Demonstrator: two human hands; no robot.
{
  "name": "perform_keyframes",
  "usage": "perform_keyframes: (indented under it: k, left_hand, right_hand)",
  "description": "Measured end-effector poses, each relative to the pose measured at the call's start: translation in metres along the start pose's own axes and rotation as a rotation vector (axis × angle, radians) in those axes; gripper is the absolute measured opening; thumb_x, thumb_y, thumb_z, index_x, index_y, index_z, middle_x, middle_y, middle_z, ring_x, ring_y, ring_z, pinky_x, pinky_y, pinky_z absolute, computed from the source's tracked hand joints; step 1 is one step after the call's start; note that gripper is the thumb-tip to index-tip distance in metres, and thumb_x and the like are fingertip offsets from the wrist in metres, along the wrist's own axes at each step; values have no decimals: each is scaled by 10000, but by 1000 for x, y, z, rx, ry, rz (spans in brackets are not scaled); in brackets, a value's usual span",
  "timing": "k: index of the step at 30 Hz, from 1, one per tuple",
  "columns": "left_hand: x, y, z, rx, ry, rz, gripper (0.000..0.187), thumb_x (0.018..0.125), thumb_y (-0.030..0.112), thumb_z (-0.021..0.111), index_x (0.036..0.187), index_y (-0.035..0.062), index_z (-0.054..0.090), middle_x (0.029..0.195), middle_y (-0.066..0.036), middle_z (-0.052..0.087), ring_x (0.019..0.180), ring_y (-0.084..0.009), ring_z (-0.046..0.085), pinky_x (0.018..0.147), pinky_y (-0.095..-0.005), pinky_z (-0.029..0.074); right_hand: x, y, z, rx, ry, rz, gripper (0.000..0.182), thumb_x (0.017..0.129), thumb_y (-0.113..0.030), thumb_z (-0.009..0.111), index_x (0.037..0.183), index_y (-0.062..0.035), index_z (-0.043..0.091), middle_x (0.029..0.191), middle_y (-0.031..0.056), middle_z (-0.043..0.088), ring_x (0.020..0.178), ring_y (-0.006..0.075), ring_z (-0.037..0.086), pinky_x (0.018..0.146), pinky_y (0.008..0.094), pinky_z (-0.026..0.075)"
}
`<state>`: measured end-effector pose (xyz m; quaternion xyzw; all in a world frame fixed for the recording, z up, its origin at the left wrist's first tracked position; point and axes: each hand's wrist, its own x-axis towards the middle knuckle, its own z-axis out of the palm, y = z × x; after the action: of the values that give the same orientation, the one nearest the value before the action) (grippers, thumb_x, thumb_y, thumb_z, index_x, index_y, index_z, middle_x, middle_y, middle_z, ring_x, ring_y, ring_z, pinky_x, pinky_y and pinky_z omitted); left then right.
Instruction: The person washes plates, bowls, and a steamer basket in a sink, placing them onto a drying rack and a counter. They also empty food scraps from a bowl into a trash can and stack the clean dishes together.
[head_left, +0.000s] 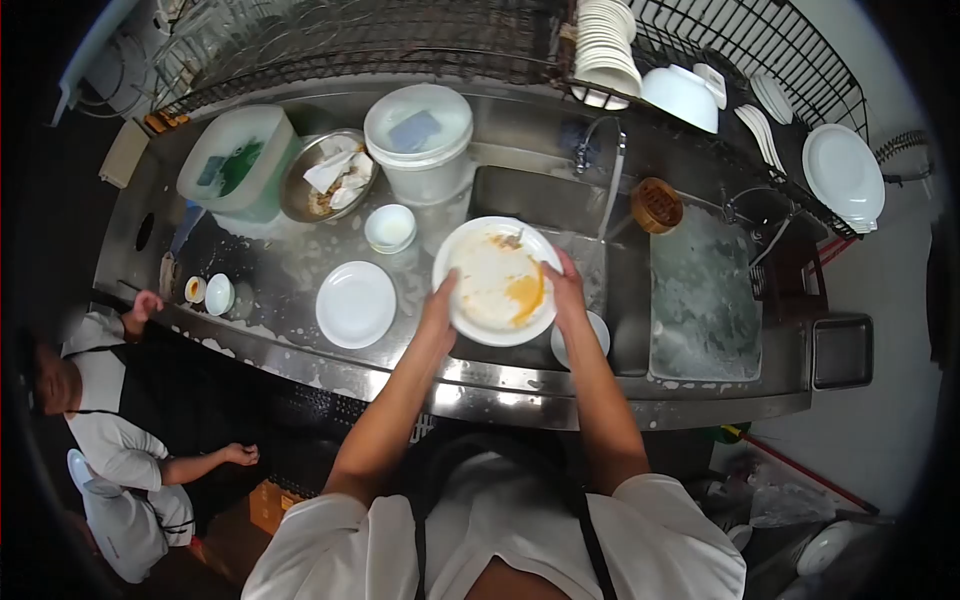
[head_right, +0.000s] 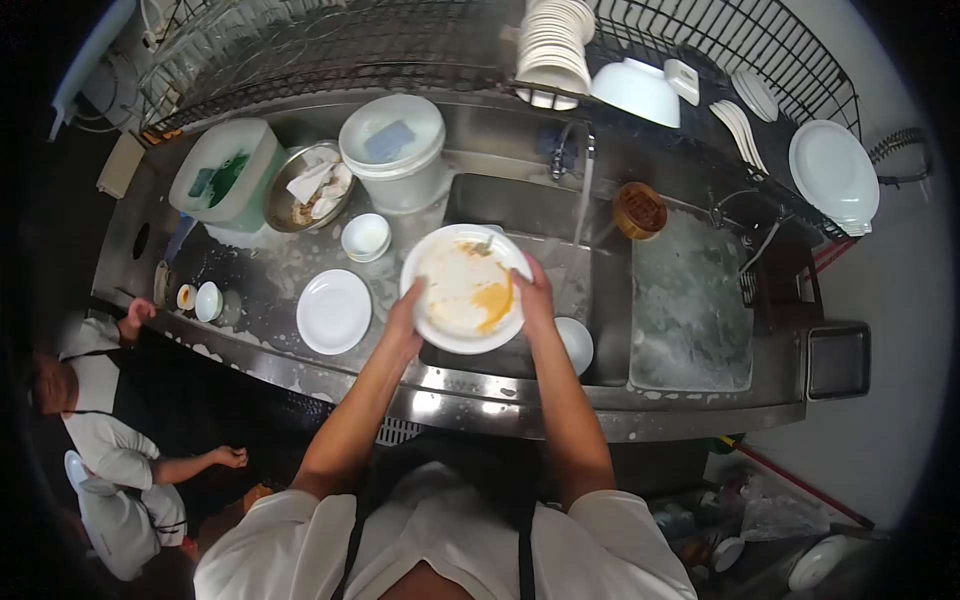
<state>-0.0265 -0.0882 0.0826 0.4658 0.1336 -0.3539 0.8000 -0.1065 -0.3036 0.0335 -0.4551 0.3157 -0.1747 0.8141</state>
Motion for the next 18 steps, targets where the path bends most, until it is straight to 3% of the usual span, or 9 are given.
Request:
perform_keyframes:
  k: [2, 4, 6, 9, 12, 14, 18]
  left_hand:
    - [75, -45, 12, -145, -123, -70, 597, 1012, 427, 500, 1398, -25, 444, 1368, -185, 553, 1238, -293, 564, 1044, -419, 471]
    - [143, -92, 23, -277, -230, -125, 644, 1016, 497, 451, 1400, -19, 442, 1367, -170, 556, 1229, -294, 571, 1041, -417, 479]
    - [185, -134, 38, -327, -167, -189, 691, 1014, 556, 372, 1421, -1, 424, 1399, -171, 530, 1272, -307, 535, 1081, -444, 438]
    - [167, -151, 85, -307, 16, -193, 746, 1007, 617, 288, 1454, 28, 388, 1419, -161, 512, 1269, -315, 540, 1071, -452, 451]
    - [185, -183, 91, -340, 83, -153, 763, 1003, 631, 271, 1454, 26, 384, 1415, -159, 514, 1246, -314, 560, 1049, -444, 474]
    - [192, -201, 82, -344, 98, -95, 767, 1003, 633, 265, 1449, 21, 388, 1411, -162, 516, 1234, -315, 568, 1044, -435, 481]
    - [185, -204, 65, -310, 263, -72, 736, 1020, 592, 286, 1395, -18, 452, 1331, -176, 573, 1151, -305, 617, 996, -409, 508]
  right_hand:
    - [28, -8, -37, -39, 98, -90, 462, 914, 2, 599, 1367, -25, 509, 1238, 114, 629, 1106, 215, 618, 930, 345, 507]
    - [51, -19, -60, -266, 248, -186, 475, 893, -3, 600, 1360, -12, 511, 1238, 137, 630, 1095, 233, 628, 921, 353, 511]
    - [98, -10, -108, -546, 384, -315, 512, 822, -36, 635, 1322, 3, 533, 1193, 191, 647, 1055, 277, 650, 913, 377, 509]
    - [83, -56, -122, -913, 491, -232, 464, 773, -65, 655, 1222, 11, 566, 1147, 217, 660, 1048, 306, 653, 920, 394, 497]
    - [48, -55, -139, -921, 652, -302, 383, 737, -59, 666, 1103, 0, 568, 1062, 196, 675, 987, 323, 658, 905, 403, 495]
    - [38, -7, -185, -689, 547, -339, 390, 692, -46, 695, 1048, 1, 544, 994, 170, 665, 925, 312, 648, 888, 404, 493]
    - [-41, -3, -154, -437, 570, -298, 439, 640, -16, 718, 1042, 28, 547, 984, 141, 650, 921, 256, 630, 876, 377, 490]
